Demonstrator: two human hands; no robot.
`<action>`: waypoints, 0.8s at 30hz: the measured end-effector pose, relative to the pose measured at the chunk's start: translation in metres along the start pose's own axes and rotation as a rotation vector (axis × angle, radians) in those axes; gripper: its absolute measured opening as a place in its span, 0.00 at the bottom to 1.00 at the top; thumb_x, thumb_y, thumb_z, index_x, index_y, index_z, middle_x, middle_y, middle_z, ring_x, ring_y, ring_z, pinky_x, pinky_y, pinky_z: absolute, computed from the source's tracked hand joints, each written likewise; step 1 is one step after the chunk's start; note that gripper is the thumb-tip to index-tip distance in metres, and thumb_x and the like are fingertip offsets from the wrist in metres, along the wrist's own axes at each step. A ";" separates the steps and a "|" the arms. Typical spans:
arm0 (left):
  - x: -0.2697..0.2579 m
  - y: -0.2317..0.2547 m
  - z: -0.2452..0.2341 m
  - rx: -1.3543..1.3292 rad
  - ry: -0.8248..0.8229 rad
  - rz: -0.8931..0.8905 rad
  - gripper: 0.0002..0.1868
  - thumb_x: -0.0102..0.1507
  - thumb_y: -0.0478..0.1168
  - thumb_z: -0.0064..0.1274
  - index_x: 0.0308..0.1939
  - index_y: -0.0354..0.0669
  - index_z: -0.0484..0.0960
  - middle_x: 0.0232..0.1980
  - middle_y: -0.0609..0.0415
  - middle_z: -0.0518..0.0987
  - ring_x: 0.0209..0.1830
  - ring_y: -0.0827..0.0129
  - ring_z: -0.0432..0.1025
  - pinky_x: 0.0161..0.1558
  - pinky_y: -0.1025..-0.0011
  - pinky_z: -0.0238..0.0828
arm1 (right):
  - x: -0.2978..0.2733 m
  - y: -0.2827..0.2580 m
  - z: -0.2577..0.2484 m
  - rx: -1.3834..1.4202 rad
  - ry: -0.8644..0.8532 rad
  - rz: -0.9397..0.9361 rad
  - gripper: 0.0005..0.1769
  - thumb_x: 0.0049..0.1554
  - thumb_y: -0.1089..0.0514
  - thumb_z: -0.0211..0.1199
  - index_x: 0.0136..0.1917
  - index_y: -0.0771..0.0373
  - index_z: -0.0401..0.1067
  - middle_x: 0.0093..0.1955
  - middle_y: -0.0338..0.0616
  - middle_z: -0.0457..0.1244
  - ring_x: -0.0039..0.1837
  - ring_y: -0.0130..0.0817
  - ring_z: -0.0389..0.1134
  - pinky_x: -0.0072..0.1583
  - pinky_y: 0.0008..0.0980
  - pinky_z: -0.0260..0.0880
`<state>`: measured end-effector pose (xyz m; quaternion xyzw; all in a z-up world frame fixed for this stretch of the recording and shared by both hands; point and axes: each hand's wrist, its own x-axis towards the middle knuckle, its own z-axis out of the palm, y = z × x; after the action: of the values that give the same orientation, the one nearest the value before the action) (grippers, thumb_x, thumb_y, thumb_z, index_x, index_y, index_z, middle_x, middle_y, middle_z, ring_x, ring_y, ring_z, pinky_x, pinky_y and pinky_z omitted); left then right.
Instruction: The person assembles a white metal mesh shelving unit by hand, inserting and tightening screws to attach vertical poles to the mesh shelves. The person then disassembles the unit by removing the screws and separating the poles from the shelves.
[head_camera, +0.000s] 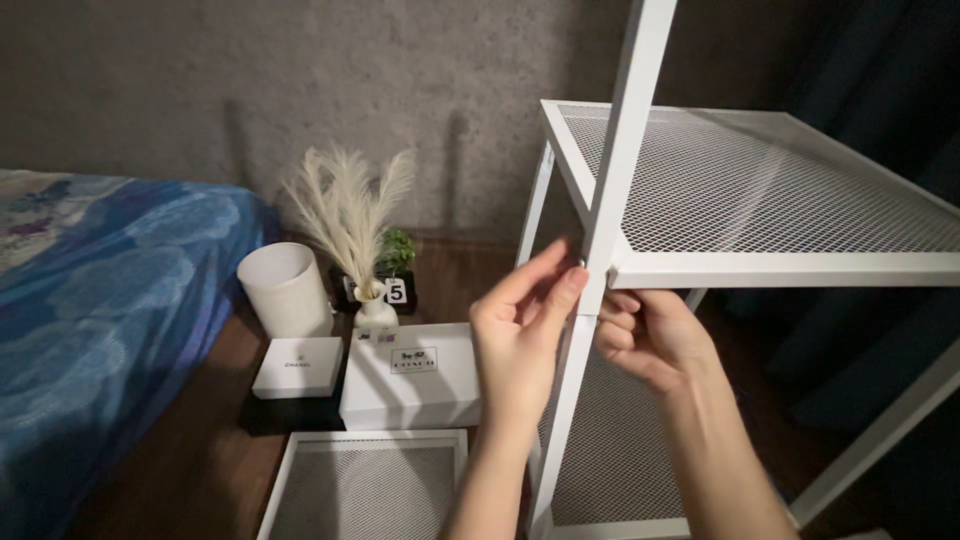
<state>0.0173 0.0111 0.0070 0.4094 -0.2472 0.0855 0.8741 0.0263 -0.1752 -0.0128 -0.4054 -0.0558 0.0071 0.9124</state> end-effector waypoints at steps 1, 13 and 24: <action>0.000 0.000 -0.001 -0.010 -0.006 -0.013 0.17 0.64 0.35 0.60 0.56 0.30 0.83 0.46 0.50 0.85 0.44 0.76 0.78 0.47 0.79 0.76 | -0.001 0.000 0.001 -0.016 0.015 -0.006 0.18 0.63 0.54 0.57 0.32 0.59 0.62 0.28 0.30 0.52 0.27 0.20 0.44 0.28 0.22 0.43; 0.020 0.015 -0.011 0.273 -0.154 0.228 0.08 0.66 0.36 0.62 0.37 0.33 0.81 0.35 0.60 0.78 0.36 0.81 0.69 0.40 0.78 0.67 | 0.011 0.004 -0.005 0.053 -0.233 0.045 0.22 0.63 0.53 0.60 0.29 0.59 0.60 0.27 0.32 0.49 0.28 0.22 0.43 0.29 0.25 0.42; 0.015 0.034 -0.015 0.426 -0.162 0.242 0.06 0.65 0.34 0.59 0.41 0.32 0.83 0.39 0.61 0.78 0.34 0.82 0.71 0.36 0.82 0.67 | 0.019 0.018 -0.019 0.087 -0.303 0.139 0.21 0.61 0.51 0.60 0.30 0.58 0.61 0.28 0.33 0.50 0.29 0.23 0.43 0.31 0.24 0.44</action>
<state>0.0240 0.0436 0.0291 0.5573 -0.3402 0.2067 0.7287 0.0481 -0.1761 -0.0363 -0.3626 -0.1641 0.1334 0.9077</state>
